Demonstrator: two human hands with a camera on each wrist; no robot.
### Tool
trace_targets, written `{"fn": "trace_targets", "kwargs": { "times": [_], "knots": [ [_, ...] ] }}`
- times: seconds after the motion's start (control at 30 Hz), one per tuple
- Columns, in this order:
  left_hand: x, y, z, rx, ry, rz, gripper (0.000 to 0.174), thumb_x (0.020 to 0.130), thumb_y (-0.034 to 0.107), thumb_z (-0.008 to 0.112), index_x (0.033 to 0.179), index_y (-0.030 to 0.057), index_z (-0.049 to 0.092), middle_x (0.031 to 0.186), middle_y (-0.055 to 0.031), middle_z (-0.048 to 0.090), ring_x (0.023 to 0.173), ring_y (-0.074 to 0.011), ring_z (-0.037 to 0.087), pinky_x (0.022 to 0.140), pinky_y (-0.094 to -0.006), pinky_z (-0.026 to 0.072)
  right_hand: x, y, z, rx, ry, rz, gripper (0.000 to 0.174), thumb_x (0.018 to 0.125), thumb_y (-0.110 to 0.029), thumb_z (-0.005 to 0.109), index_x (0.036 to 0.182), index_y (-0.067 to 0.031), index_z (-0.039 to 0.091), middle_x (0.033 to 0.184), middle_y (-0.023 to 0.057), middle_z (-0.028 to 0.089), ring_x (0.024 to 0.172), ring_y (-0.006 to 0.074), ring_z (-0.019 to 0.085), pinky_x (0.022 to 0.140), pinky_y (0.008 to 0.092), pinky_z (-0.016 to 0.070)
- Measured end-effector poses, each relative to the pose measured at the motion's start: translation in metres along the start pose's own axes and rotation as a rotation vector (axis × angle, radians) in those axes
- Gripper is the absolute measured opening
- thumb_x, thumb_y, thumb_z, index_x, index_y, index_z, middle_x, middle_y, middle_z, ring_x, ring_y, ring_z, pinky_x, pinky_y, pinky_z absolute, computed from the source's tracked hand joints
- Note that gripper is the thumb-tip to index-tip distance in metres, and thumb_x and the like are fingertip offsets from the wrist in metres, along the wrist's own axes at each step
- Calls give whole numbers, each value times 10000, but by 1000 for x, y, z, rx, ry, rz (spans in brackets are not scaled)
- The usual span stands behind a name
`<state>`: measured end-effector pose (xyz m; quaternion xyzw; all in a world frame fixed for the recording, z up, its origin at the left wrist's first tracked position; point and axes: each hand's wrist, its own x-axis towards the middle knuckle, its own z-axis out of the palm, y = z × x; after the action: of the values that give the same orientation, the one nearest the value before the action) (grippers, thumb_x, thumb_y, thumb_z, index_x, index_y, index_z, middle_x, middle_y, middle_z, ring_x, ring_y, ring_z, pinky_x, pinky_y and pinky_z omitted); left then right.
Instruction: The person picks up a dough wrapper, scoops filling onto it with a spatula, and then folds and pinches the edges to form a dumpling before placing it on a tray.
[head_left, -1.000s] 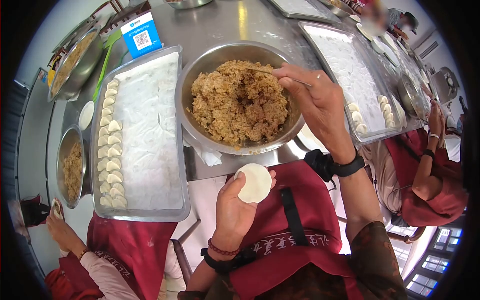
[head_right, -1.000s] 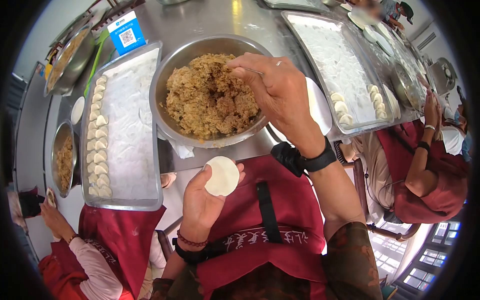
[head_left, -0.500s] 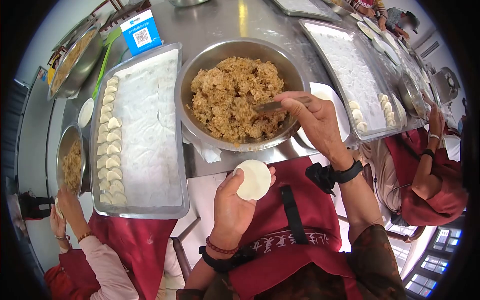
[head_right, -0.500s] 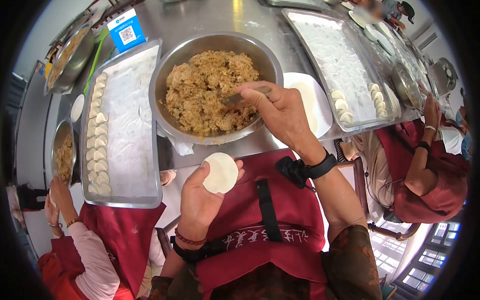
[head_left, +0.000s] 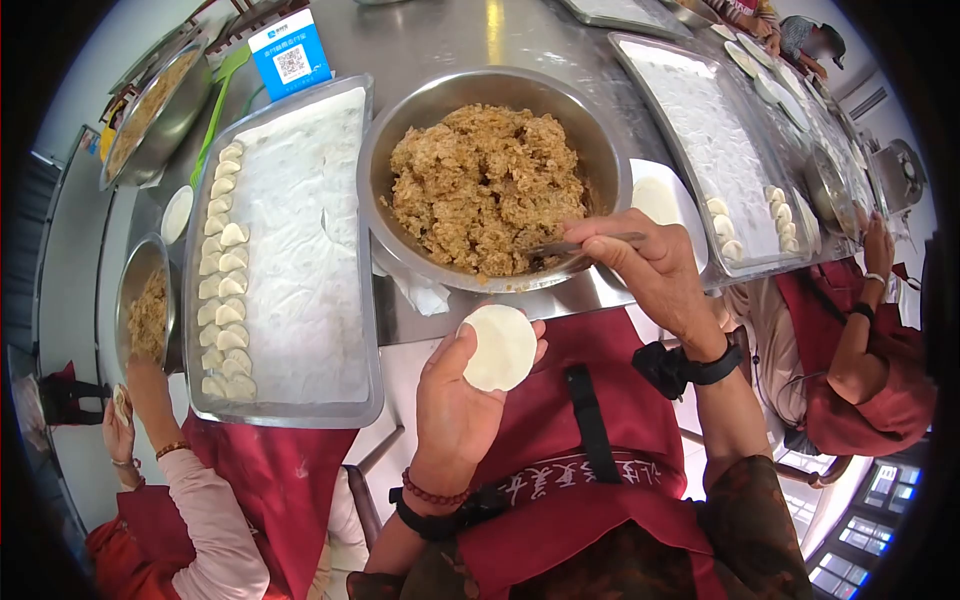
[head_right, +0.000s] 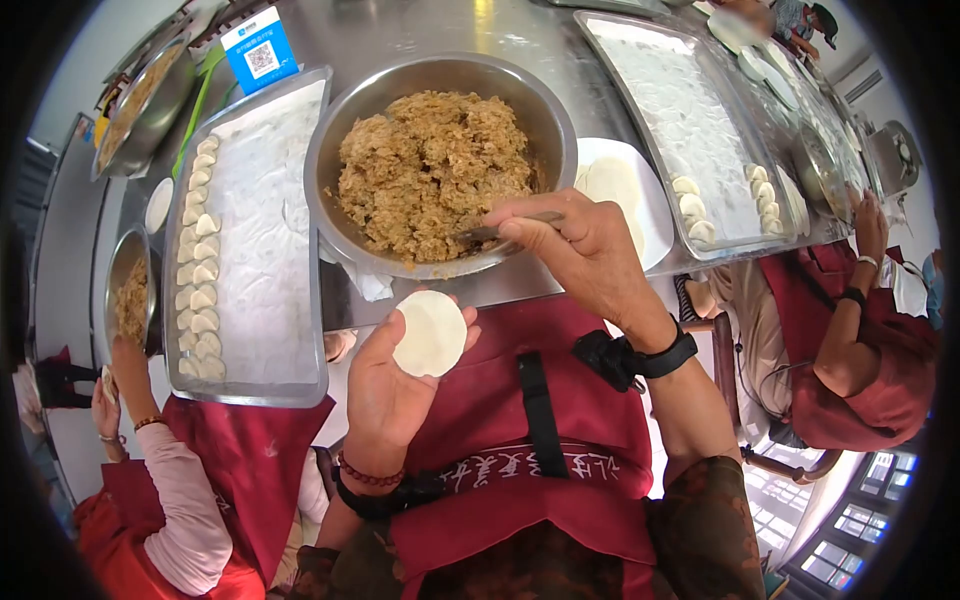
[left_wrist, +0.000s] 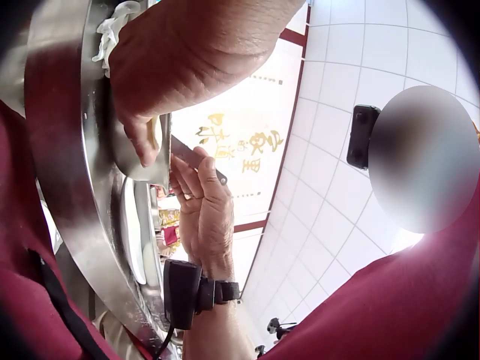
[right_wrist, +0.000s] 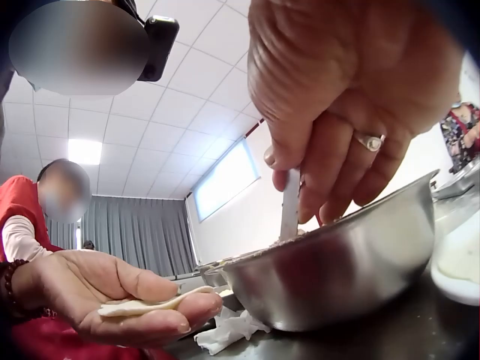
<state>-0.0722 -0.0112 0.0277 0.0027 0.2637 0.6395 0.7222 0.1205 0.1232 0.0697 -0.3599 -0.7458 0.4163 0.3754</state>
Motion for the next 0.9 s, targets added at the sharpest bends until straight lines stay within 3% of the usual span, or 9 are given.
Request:
{"fn": "trace_targets", "kwargs": {
  "times": [0.33,0.43,0.57,0.9],
  "knots": [
    [4,5,10,-28,13,19,417,1042,245,437,1314,-71,463,1316,-240,557,1286,-438,491,1128,-595,352,-3,0,-1,89,-28,112,185,950,-148,640,1041,-32,752,974,110,735,854,138,675,797,273,525],
    [5,7,13,-22,-1,39,423,1048,253,424,1313,-75,459,1321,-242,554,1292,-438,486,1128,-594,352,-5,4,-3,23,-63,18,198,958,-149,631,1063,-23,744,986,109,734,874,141,676,809,271,526],
    [8,10,14,-1,-3,43,444,1057,257,392,1357,-71,417,1347,-249,534,1296,-444,479,1125,-599,349,-3,-1,0,275,-50,195,221,975,-156,614,1076,5,727,1006,94,730,900,145,676,826,275,529],
    [7,25,26,52,-9,96,486,1080,267,279,1444,-53,308,1441,-247,449,1315,-446,456,1127,-597,344,1,-5,3,405,25,212,264,983,-194,601,1097,17,711,1062,98,718,932,153,676,867,297,524]
  ]
}}
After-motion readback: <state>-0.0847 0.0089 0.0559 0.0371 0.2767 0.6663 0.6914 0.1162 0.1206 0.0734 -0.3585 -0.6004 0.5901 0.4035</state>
